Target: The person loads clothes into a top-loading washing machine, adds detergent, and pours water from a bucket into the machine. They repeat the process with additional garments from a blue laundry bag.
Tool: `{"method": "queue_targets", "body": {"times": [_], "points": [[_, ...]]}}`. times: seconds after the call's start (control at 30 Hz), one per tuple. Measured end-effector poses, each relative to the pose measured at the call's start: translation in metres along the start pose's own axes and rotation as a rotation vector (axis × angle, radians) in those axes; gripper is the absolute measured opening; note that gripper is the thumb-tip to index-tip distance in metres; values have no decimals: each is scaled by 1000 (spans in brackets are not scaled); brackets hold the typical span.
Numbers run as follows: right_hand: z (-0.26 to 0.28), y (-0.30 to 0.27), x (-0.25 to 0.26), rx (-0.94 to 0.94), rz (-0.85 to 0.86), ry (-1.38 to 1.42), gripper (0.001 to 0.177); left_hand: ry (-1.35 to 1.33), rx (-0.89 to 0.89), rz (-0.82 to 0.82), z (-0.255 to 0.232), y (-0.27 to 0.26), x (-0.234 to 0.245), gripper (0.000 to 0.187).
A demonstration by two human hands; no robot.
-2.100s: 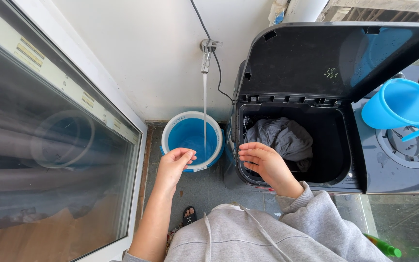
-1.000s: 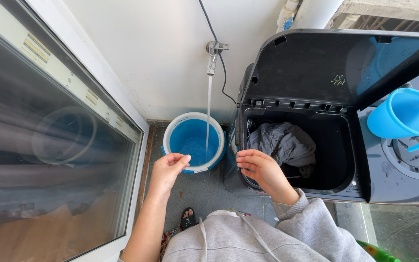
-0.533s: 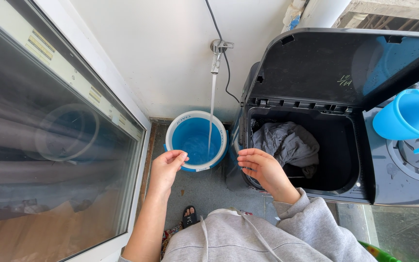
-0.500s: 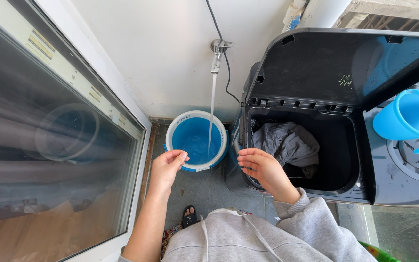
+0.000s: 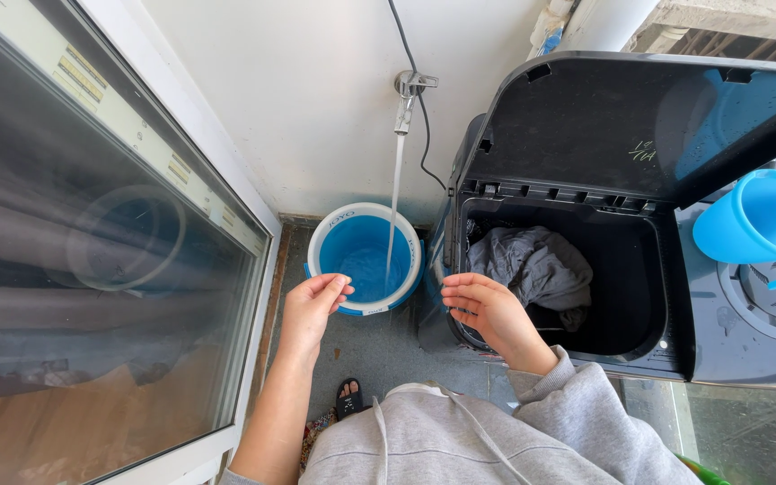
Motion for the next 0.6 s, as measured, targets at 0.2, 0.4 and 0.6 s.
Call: {"method": "queue_targets", "body": {"times": [0.2,0.4,0.6], "points": [[2,-3,-3,-6,7,-17,28,0,3,0,-3,-5,1,19],[2,-3,-4,-17,11,-19,29,-12,10,-7,-5,-10,1,20],[-1,-1,-2,-15,8,-20,28,-20,8,-9,-2,-10,2,19]]}}
Point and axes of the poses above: each hand's wrist, its own y-axis towards the middle knuckle, its own x-axis out of the back of the hand, z = x × y, the point moved 9 cm from there along y, towards the middle knuckle, and after that the axes turned 2 degrees about -x, right-handed, at the moved point
